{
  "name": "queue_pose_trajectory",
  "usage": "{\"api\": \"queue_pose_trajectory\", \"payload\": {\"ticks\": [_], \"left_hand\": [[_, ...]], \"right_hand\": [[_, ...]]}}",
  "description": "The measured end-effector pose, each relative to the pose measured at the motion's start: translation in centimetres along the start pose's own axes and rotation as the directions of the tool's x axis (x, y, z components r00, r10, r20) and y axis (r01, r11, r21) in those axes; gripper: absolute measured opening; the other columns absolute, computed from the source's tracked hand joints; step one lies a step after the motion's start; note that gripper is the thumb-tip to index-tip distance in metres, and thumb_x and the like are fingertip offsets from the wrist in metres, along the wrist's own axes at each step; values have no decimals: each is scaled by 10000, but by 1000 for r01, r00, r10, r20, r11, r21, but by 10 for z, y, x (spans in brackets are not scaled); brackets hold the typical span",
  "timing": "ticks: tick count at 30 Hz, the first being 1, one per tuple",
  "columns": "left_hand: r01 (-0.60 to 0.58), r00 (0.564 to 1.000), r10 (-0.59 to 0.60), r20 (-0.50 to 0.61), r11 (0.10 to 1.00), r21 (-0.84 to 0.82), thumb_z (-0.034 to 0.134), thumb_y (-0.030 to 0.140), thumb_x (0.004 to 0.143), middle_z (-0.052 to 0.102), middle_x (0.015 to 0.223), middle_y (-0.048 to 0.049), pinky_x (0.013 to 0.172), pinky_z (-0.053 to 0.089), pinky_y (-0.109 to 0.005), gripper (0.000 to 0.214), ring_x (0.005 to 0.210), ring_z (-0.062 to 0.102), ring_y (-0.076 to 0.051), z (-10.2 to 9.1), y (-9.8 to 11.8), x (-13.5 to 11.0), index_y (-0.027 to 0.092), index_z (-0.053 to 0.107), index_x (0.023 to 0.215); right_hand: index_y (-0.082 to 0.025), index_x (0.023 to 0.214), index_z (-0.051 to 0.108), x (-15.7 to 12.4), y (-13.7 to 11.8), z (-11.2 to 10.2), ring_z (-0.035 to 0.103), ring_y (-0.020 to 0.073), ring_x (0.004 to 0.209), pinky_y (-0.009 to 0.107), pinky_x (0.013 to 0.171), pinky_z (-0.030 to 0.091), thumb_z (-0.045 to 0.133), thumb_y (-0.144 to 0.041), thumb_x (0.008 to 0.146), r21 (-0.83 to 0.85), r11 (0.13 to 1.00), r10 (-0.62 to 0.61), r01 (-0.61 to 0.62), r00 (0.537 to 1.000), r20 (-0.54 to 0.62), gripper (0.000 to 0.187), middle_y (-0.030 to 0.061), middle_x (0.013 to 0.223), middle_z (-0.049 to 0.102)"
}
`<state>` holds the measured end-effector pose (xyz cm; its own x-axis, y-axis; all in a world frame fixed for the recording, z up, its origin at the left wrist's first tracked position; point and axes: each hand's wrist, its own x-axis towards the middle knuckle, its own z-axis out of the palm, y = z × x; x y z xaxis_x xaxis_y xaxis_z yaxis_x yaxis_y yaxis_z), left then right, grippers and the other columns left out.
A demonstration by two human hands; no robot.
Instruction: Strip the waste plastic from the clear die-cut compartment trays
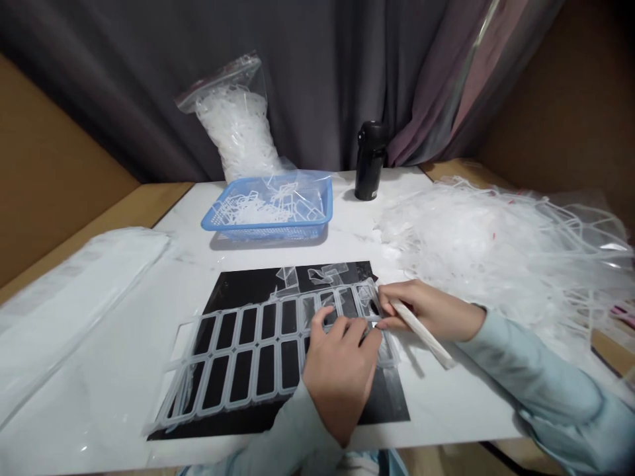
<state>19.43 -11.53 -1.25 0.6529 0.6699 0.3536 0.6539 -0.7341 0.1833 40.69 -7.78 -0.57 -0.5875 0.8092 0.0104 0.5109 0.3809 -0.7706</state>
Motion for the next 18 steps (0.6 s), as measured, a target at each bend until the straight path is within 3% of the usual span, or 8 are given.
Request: {"api": "queue_pose_trajectory", "payload": {"ticks": [4, 8, 13, 17, 18], "left_hand": [[30, 999, -30, -26, 999, 15, 578, 136, 884, 644, 915, -5, 981, 301, -472, 120, 877, 606, -196, 4, 5, 2, 211, 638, 955], [-72, 990, 68, -126, 997, -26, 490, 80, 910, 654, 968, -11, 1000, 273, -415, 160, 963, 602, -169, 3, 4, -5, 179, 599, 850], [-133, 973, 125, -193, 991, -28, 425, 78, 958, 665, 866, 5, 958, 304, -385, 232, 866, 602, -137, -2, 12, -22, 166, 598, 831], [-51, 971, 32, -237, 996, -75, 461, 91, 945, 670, 792, 45, 917, 374, -350, 252, 787, 611, -107, 11, 32, -41, 184, 575, 741], [-84, 969, 59, -239, 992, -94, 460, 93, 942, 665, 760, 56, 879, 407, -327, 269, 750, 610, -95, 15, 35, -46, 189, 564, 713]], "right_hand": [[-209, 743, 407, 0, 2, 1, 347, 97, 539, 215, 514, 286, 642, -410, 866, 49, 996, 74, -74, 997, 6, 333, -71, 596, 440], [-206, 748, 418, 0, 2, 3, 360, 100, 564, 215, 527, 298, 665, -386, 839, 90, 988, 129, -127, 991, -17, 318, -70, 613, 450], [-205, 747, 427, 1, 1, 4, 371, 101, 577, 221, 544, 311, 670, -389, 830, 70, 987, 146, -144, 989, -28, 316, -66, 631, 463], [-202, 745, 434, 2, 1, 4, 370, 101, 575, 221, 544, 309, 666, -396, 834, 52, 988, 148, -146, 989, -31, 316, -65, 629, 450], [-200, 747, 437, 2, 2, 4, 373, 102, 577, 222, 546, 309, 665, -399, 835, 43, 988, 147, -146, 989, -28, 314, -63, 632, 452]]}}
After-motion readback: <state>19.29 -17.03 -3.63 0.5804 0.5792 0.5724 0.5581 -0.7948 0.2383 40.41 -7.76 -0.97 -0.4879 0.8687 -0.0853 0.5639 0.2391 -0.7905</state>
